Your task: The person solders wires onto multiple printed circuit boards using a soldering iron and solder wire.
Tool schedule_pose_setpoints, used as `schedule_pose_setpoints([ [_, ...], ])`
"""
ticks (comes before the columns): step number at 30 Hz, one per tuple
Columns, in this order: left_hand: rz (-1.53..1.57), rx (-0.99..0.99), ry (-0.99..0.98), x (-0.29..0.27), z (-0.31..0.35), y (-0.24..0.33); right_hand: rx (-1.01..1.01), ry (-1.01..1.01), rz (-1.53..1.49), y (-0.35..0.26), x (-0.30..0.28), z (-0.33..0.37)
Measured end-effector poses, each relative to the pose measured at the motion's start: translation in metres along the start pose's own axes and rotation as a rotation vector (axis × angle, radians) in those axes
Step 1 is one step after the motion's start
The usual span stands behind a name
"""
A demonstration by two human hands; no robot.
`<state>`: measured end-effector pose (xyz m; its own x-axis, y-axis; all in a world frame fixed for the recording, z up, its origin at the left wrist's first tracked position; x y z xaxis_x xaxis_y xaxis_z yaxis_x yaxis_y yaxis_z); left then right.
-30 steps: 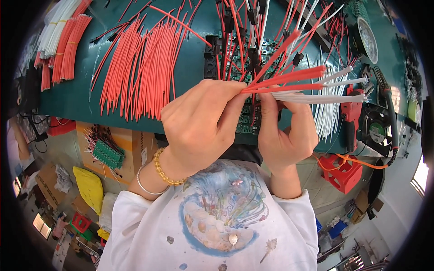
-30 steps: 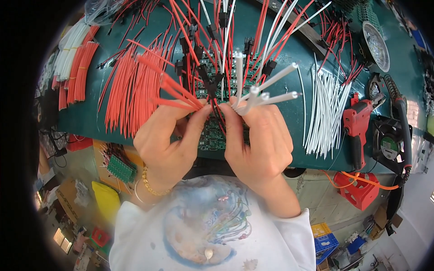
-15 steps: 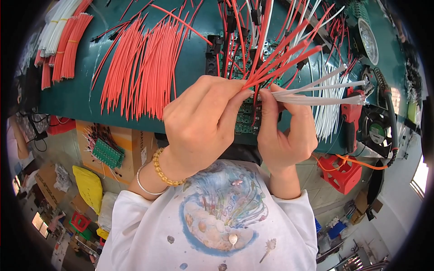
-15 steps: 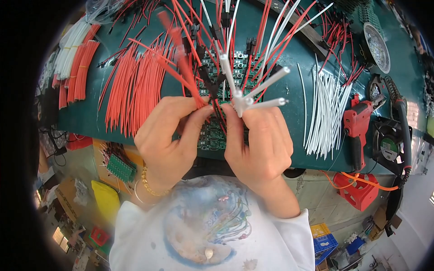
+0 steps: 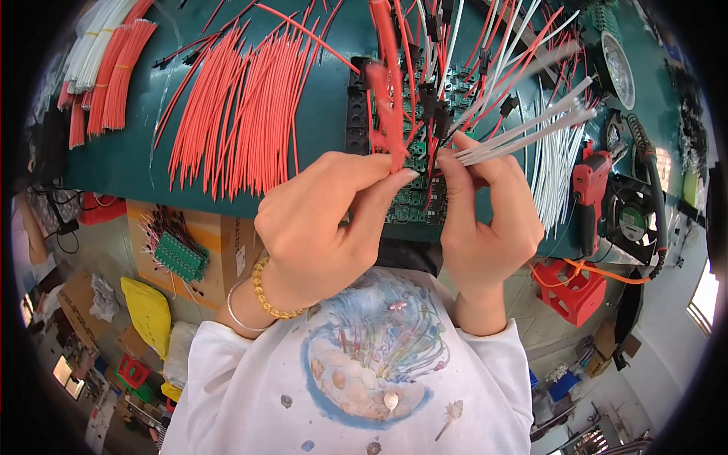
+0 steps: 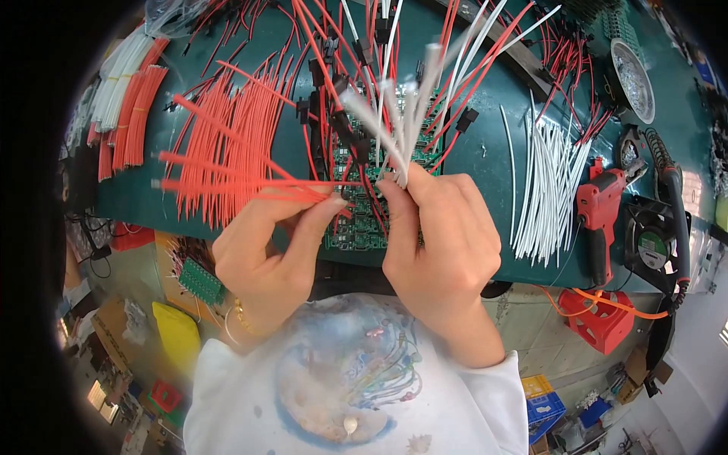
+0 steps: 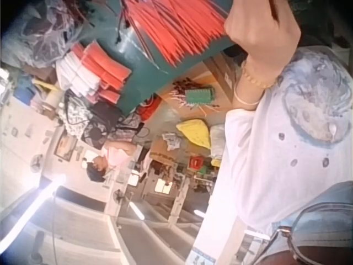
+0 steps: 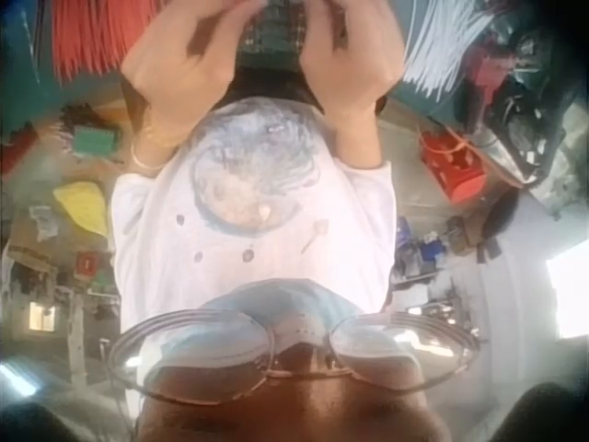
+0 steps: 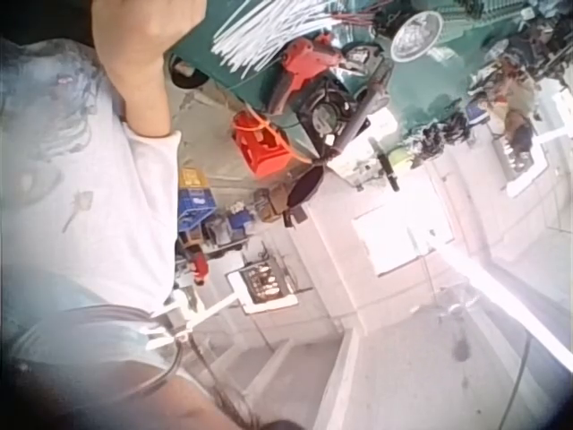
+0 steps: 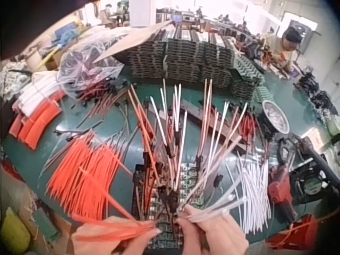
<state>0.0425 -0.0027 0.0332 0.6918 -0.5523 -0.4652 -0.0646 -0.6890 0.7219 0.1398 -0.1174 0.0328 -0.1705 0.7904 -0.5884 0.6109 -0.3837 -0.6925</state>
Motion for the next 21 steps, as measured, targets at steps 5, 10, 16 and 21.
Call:
schedule_pose_setpoints([
  [5,0.008,0.114,-0.005,0.003,0.0,0.004,-0.029,0.059,-0.141,0.0,-0.008,0.001],
  [10,0.02,0.101,0.032,0.005,0.001,0.004,0.013,0.03,-0.13,0.001,-0.009,0.008],
  [16,0.084,-0.05,0.017,0.01,0.0,-0.004,-0.001,0.022,-0.074,0.003,-0.005,0.01],
  [21,0.078,0.014,0.033,0.012,0.002,-0.005,-0.027,0.083,-0.103,0.003,-0.003,0.013],
])
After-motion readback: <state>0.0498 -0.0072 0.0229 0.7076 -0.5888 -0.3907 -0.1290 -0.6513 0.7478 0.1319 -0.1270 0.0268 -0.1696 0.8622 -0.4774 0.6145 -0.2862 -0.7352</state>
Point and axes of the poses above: each hand's wrist, its own z-axis away from the middle knuckle, its own x-axis out of the palm, y = z × x, the point moved 6 cm from there along -z, towards the middle knuckle, and after that the axes turned 11 degrees about x, right-handed, at the moved point
